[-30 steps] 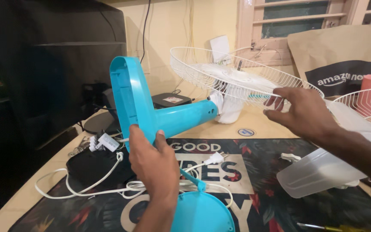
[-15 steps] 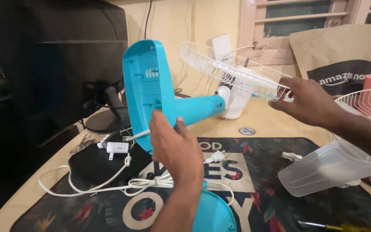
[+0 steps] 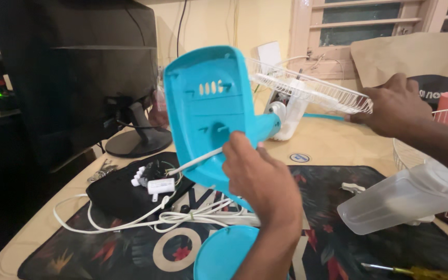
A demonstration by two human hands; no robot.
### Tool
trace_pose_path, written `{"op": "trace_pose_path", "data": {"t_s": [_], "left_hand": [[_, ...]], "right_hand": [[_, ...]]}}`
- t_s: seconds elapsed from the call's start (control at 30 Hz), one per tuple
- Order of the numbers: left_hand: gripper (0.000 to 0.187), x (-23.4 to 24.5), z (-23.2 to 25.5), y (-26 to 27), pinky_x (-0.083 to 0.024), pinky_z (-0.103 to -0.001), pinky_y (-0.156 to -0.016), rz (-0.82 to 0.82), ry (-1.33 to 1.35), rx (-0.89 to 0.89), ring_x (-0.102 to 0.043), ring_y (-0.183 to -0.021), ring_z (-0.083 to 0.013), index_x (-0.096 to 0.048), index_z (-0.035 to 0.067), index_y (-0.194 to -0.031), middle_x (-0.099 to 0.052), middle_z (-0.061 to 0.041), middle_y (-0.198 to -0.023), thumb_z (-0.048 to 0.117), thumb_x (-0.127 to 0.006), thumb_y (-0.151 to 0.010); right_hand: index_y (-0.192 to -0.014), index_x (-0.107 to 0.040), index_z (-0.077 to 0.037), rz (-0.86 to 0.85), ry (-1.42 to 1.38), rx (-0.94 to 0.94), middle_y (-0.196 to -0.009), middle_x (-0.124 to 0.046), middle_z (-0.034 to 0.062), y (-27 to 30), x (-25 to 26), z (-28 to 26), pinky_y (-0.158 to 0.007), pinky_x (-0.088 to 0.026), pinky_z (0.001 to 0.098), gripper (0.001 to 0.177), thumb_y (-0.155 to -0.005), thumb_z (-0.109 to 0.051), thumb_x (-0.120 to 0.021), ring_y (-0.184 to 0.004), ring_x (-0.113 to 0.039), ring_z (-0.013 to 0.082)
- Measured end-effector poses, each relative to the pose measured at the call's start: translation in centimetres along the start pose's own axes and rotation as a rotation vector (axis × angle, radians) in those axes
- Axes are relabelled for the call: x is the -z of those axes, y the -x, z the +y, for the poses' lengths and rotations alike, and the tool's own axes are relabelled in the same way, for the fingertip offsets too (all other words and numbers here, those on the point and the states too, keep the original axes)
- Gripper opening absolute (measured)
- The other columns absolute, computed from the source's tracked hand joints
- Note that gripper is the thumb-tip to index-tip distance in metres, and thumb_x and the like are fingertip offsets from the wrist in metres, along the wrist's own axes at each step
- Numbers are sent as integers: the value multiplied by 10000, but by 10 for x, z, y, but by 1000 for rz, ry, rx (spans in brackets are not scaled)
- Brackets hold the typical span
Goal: The person disassembles a small blue table fan by removing the front grille and fan blades. They then open the rear housing and use a screwdriver to adjust the internal wiring and switch assembly.
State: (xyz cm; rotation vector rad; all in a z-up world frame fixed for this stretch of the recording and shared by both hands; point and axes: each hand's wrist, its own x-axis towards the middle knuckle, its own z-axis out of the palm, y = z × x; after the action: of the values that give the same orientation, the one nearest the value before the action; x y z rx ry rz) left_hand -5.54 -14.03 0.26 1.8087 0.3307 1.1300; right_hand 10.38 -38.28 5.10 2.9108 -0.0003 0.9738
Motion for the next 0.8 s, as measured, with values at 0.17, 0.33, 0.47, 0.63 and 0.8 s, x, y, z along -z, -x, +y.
{"op": "trace_pose_path", "data": {"t_s": [0.17,0.33,0.47,0.63,0.8], "left_hand": [[230,-9,14,9,-436,-579,-784,-40,30,1,-556,-1068,-402,-510,57,-1099,-555,-145,-1157,63,-632,-905],[250,-21,25,38,-432,-554,-828,-30,115,-69,-539,-1100,-406,-512,33,-1094,-557,-158,-1170,16,-641,-880],[255,-25,29,58,-423,-535,-859,-79,157,-80,-539,-1090,-395,-512,27,-1085,-550,-167,-1152,-19,-635,-866],[299,-14,23,70,-420,-532,-852,-217,206,-72,-532,-1096,-406,-515,23,-1086,-543,-173,-1160,-46,-651,-829],[286,-4,13,72,-446,-499,-863,-300,253,-69,-543,-1114,-386,-539,28,-1138,-562,-165,-1183,36,-657,-877]], "right_hand": [[-1334,-685,-166,68,-49,-43,-1306,-541,288,-11,-11,10,-939,-513,535,732,-741,-572,-825,-1179,-548,480],[-1364,-624,-98,51,-78,-28,-1285,-572,293,-5,-12,17,-951,-513,524,770,-758,-530,-821,-1167,-577,466],[-1388,-575,-44,29,-116,-5,-1268,-597,297,19,3,15,-960,-513,516,802,-771,-496,-818,-1158,-600,454],[-1419,-514,24,15,-205,60,-1247,-628,302,53,35,-17,-972,-512,505,846,-787,-453,-813,-1146,-629,440],[-1414,-520,7,-10,-354,48,-1262,-648,266,94,60,-38,-958,-532,494,776,-835,-426,-804,-1113,-673,394]]}}
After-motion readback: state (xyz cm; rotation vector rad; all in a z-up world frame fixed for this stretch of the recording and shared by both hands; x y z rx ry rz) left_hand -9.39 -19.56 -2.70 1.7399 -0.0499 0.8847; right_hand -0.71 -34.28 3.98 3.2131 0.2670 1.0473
